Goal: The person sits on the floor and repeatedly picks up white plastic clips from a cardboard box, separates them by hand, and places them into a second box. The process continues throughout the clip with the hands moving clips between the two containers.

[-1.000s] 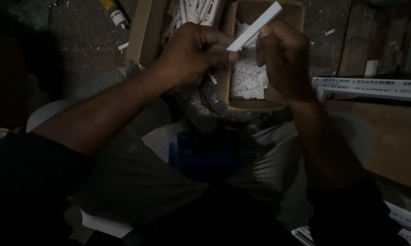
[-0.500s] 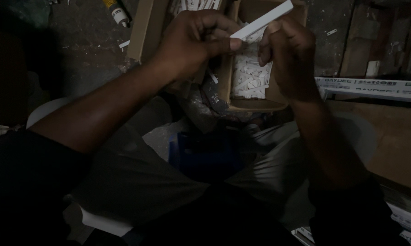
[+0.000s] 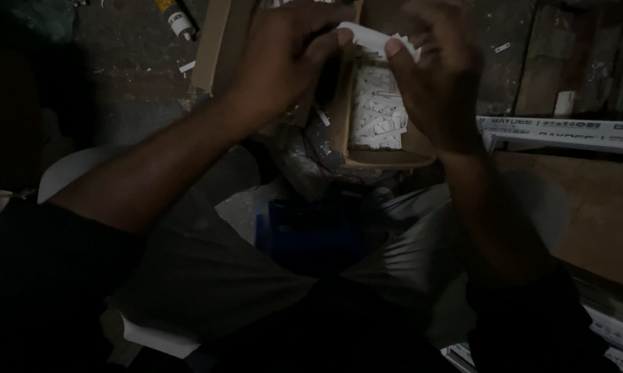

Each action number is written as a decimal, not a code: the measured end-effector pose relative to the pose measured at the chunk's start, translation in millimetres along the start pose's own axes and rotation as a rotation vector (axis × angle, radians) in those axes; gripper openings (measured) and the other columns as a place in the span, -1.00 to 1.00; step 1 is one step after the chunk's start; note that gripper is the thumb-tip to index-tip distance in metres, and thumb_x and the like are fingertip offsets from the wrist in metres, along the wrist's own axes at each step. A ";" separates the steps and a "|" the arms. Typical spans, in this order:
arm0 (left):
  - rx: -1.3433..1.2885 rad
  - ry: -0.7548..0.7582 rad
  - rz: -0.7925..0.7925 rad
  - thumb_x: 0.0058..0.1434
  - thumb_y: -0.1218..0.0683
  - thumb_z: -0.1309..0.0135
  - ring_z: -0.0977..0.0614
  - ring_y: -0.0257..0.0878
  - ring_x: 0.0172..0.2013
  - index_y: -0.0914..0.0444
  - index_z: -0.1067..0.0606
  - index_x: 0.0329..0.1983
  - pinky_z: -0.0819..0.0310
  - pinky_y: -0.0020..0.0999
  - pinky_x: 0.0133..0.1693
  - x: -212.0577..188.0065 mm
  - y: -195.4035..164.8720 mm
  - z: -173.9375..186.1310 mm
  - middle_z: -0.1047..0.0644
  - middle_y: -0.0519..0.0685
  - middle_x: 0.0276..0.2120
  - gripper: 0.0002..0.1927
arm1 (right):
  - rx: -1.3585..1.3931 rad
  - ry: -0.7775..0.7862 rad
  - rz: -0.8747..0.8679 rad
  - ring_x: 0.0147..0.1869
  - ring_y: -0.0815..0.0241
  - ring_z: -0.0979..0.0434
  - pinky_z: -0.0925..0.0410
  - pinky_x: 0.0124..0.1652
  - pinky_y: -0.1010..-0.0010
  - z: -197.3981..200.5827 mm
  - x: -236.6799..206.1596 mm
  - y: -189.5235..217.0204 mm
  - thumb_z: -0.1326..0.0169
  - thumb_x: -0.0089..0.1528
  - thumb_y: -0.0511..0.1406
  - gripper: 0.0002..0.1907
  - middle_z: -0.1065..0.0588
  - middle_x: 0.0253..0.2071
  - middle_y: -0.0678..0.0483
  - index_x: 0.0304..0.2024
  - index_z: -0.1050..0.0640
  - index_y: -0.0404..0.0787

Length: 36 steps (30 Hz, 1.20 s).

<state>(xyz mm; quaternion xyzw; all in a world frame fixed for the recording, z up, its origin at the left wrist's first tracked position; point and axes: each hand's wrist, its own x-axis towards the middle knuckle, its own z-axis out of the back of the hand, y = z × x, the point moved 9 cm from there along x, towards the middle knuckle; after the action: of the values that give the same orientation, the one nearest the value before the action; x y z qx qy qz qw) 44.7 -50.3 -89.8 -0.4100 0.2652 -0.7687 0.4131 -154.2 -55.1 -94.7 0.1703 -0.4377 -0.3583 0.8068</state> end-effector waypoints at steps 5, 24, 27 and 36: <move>-0.220 0.005 0.078 0.58 0.13 -0.10 -0.76 -0.18 0.00 0.33 -0.52 0.21 -0.70 -0.30 0.05 1.1 3.5 1.9 -0.67 0.09 -0.02 -0.76 | 0.353 0.196 -0.331 -0.14 0.24 -0.69 -0.52 -0.19 0.48 -30.1 -15.8 -17.2 -0.09 0.57 -0.19 -0.69 -0.63 -0.18 -0.04 0.05 -0.62 -0.34; -0.428 -0.031 0.087 0.51 0.28 -0.15 -0.72 -0.35 -0.20 0.34 -0.57 0.09 -0.67 -0.48 -0.12 -4.2 19.4 -0.7 -0.67 0.00 -0.16 -0.86 | 0.450 0.241 -0.426 -0.16 0.27 -0.69 -0.51 -0.24 0.50 -44.0 -22.9 -12.5 -0.02 0.56 -0.17 -0.70 -0.65 -0.14 -0.01 0.05 -0.60 -0.29; -0.405 -0.063 0.078 0.52 0.29 -0.17 -0.73 -0.35 -0.16 0.34 -0.57 0.09 -0.68 -0.48 -0.09 -5.1 18.9 2.0 -0.67 0.00 -0.11 -0.87 | 0.376 0.229 -0.389 -0.16 0.27 -0.70 -0.52 -0.23 0.49 -42.3 -21.6 -6.6 -0.07 0.54 -0.20 -0.73 -0.65 -0.16 -0.01 0.07 -0.60 -0.30; -0.398 -0.066 0.084 0.51 0.30 -0.14 -0.76 -0.30 -0.11 0.34 -0.56 0.18 -0.73 -0.41 -0.03 -5.5 19.7 -3.5 -0.69 0.02 -0.08 -0.78 | 0.328 0.186 -0.440 -0.21 0.32 -0.67 -0.51 -0.26 0.51 -43.1 -26.0 -2.0 -0.16 0.48 -0.20 -0.69 -0.65 -0.20 -0.02 0.08 -0.58 -0.34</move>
<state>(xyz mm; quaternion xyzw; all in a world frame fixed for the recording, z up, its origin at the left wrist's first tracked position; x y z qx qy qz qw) 51.8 -55.6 -108.7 -0.4971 0.4152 -0.6693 0.3641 -128.7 -39.3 -135.1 0.4215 -0.3663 -0.4321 0.7081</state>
